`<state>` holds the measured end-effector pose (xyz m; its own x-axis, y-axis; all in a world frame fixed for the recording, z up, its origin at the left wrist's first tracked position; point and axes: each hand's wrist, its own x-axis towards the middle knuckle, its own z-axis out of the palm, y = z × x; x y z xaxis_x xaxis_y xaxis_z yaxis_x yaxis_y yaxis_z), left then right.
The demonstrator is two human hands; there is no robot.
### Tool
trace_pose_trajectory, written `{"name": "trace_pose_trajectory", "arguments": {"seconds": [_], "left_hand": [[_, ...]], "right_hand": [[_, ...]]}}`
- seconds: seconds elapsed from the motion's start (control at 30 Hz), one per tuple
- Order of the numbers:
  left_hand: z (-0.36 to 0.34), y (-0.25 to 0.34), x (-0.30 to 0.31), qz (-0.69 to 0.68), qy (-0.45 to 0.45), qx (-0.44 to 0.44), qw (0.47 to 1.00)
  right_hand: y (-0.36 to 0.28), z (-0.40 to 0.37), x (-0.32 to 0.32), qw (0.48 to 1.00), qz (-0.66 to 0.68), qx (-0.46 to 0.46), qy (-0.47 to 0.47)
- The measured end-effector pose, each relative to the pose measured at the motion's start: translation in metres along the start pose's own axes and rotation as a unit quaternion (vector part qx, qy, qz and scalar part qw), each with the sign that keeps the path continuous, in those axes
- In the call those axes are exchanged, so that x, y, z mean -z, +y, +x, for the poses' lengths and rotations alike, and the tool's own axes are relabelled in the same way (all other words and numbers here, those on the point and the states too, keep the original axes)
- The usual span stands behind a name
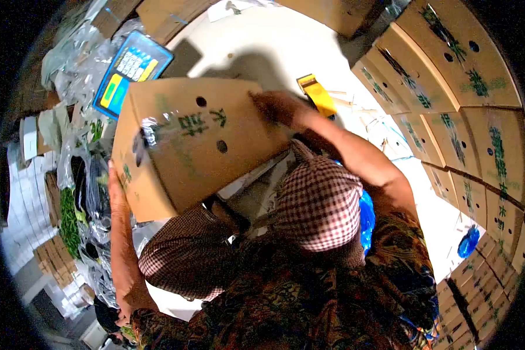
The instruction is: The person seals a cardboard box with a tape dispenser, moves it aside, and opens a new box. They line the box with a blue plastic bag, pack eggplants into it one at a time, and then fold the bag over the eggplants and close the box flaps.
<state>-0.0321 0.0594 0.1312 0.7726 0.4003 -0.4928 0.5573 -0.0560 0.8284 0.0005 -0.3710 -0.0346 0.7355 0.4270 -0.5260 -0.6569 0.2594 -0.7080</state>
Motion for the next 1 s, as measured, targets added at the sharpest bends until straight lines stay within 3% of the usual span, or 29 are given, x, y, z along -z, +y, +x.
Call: {"name": "trace_pose_trajectory", "arguments": {"seconds": [0.07, 0.13, 0.2, 0.23, 0.27, 0.37, 0.43, 0.53, 0.6, 0.63, 0.67, 0.73, 0.77, 0.8, 0.87, 0.9, 0.93, 0.97, 1.0], "left_hand": [[-0.003, -0.016, 0.004, -0.065, -0.050, 0.030, 0.996], [0.001, -0.029, 0.011, -0.086, -0.075, -0.006, 0.993], [0.014, -0.039, 0.035, 0.058, -0.140, -0.087, 0.985], [0.020, -0.031, 0.045, 0.364, -0.143, -0.315, 0.865], [-0.019, 0.001, 0.021, 0.253, -0.118, -0.087, 0.956], [-0.045, 0.017, 0.006, 0.130, -0.149, -0.077, 0.977], [-0.075, 0.036, -0.007, 0.132, -0.174, -0.112, 0.970], [-0.090, 0.038, -0.024, 0.106, -0.210, -0.112, 0.966], [-0.087, 0.025, -0.039, 0.119, -0.203, -0.134, 0.963], [-0.087, 0.020, -0.047, 0.136, -0.191, -0.115, 0.965], [-0.088, 0.014, -0.053, 0.153, -0.178, -0.093, 0.968], [-0.087, 0.002, -0.053, 0.159, -0.210, -0.084, 0.961], [-0.048, -0.023, -0.058, 0.101, -0.280, -0.127, 0.946], [-0.011, -0.047, -0.062, 0.038, -0.353, -0.160, 0.921], [-0.036, -0.032, -0.052, 0.034, -0.336, -0.174, 0.925], [-0.051, -0.028, -0.052, 0.015, -0.270, -0.143, 0.952], [-0.064, -0.021, -0.051, 0.041, -0.253, -0.132, 0.957], [-0.074, -0.012, -0.048, 0.069, -0.237, -0.124, 0.961], [-0.078, -0.008, -0.048, 0.095, -0.220, -0.115, 0.964]], "right_hand": [[-0.051, -0.033, -0.010, 0.996, 0.007, 0.043, 0.079], [-0.082, -0.030, 0.004, 0.986, 0.045, 0.160, 0.018], [-0.139, -0.087, -0.046, 0.969, -0.082, 0.227, -0.047], [-0.153, -0.106, -0.068, 0.963, -0.111, 0.230, -0.080], [-0.161, -0.122, -0.088, 0.956, -0.138, 0.232, -0.114], [-0.147, -0.156, -0.150, 0.863, -0.413, 0.288, -0.043], [-0.096, -0.139, -0.161, 0.838, -0.371, 0.384, -0.112], [-0.056, -0.146, -0.200, 0.829, -0.461, 0.296, -0.110], [-0.073, -0.190, -0.261, 0.881, -0.471, -0.030, 0.031], [-0.045, -0.171, -0.240, 0.726, -0.654, 0.214, -0.020], [-0.017, -0.159, -0.221, 0.700, -0.657, 0.270, -0.066], [-0.002, -0.162, -0.221, 0.709, -0.631, 0.278, -0.147], [-0.002, -0.165, -0.224, 0.686, -0.648, 0.293, -0.152], [-0.010, -0.170, -0.231, 0.641, -0.686, 0.321, -0.124], [-0.029, -0.176, -0.239, 0.541, -0.752, 0.371, -0.062], [-0.046, -0.177, -0.243, 0.547, -0.722, 0.421, -0.045], [-0.057, -0.165, -0.231, 0.585, -0.712, 0.385, 0.043], [-0.061, -0.153, -0.219, 0.491, -0.733, 0.441, 0.162], [-0.066, -0.139, -0.205, 0.447, -0.758, 0.411, 0.238]]}}
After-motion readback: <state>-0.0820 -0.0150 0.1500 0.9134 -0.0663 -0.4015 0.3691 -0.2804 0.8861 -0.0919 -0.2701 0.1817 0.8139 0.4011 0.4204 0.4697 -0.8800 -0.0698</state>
